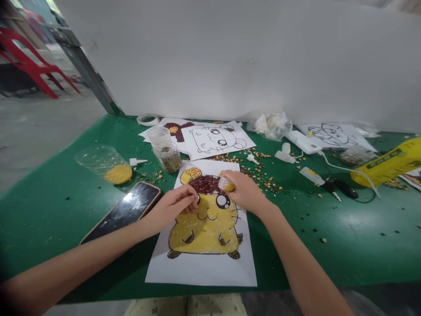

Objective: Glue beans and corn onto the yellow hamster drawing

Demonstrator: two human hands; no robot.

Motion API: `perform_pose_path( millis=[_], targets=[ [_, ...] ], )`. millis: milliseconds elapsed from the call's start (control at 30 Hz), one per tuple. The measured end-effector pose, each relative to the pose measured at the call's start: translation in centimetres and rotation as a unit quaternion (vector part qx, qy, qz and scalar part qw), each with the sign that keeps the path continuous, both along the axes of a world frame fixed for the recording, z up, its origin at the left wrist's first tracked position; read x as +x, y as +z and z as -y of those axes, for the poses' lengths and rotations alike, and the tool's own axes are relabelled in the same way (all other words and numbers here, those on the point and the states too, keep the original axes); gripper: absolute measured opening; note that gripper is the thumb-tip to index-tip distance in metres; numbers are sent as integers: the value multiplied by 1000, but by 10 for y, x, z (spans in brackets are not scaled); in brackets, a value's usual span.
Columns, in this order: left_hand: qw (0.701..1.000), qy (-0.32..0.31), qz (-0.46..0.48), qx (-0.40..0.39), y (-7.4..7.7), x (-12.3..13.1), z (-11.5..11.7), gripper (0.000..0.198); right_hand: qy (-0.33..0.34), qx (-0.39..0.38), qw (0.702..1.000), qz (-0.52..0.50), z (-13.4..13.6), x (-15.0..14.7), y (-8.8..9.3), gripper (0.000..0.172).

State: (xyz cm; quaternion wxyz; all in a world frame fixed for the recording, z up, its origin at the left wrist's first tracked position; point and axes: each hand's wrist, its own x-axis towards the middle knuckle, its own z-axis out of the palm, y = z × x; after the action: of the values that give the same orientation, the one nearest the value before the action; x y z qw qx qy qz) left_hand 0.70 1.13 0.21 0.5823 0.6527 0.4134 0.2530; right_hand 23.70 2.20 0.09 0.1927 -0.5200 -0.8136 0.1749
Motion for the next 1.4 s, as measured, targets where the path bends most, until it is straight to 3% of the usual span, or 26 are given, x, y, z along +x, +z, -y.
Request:
perform_pose_path(
  millis=[333,1400],
  targets=[
    [1000,0,2,-18,2,1,0,9,51,-19,998,30,2,-5,-4,27],
    [1000,-3,-1,-3,-3,0,-1,10,16,-25,998,51,2,-8,-13,23]
  ],
)
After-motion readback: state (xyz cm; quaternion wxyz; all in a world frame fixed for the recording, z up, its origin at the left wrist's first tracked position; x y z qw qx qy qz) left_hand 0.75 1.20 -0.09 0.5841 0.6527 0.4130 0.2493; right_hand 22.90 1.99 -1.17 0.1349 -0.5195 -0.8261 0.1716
